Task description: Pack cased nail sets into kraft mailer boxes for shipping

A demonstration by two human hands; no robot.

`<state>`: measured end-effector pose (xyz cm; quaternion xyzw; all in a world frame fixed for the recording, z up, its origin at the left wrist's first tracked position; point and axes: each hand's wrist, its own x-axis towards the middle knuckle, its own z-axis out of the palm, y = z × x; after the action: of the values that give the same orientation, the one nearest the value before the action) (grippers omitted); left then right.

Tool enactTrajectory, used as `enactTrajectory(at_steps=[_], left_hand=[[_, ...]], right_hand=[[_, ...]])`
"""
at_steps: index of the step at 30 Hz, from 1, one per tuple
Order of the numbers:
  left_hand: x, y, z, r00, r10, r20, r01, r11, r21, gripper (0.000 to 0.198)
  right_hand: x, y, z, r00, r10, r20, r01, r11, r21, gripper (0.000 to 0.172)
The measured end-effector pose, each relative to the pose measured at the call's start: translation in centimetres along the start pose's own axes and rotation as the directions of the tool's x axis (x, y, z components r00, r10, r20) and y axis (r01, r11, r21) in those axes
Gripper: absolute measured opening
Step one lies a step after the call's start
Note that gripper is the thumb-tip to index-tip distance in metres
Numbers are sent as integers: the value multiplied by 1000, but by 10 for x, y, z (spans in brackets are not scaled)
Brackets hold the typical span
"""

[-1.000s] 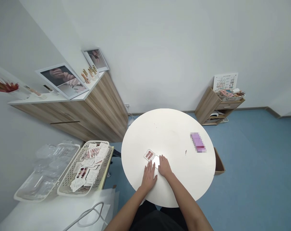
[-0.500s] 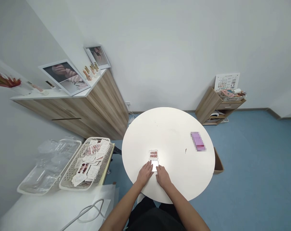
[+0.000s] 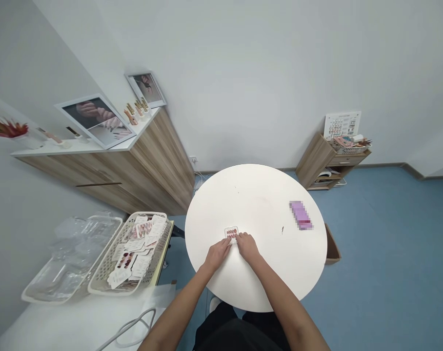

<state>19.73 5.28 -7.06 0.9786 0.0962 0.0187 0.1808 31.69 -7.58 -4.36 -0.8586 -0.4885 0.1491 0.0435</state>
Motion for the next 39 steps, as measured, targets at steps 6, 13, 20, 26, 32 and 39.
enactTrajectory(at_steps=[6,13,20,26,32,39], left_hand=[[-2,5,14,967,-47,-251,58,998,37,63],[-17,-2,55,991,-23,-132,47,982,180,68],[-15,-10,67,995,-49,-85,65,977,201,73],[-11,-12,62,999,-44,-1,44,985,166,69],[3,-8,43,987,-86,133,73,992,99,63],[0,-2,29,973,-218,69,216,976,42,65]], right_hand=[[35,7,0,997,61,-53,-56,995,82,32],[17,8,49,987,-18,-161,21,1000,18,56],[3,1,74,997,-81,-15,79,994,-72,65],[10,-4,62,996,-62,61,67,993,-96,66],[14,-2,57,996,-71,57,75,995,-72,66],[41,8,66,998,-26,57,33,992,-121,78]])
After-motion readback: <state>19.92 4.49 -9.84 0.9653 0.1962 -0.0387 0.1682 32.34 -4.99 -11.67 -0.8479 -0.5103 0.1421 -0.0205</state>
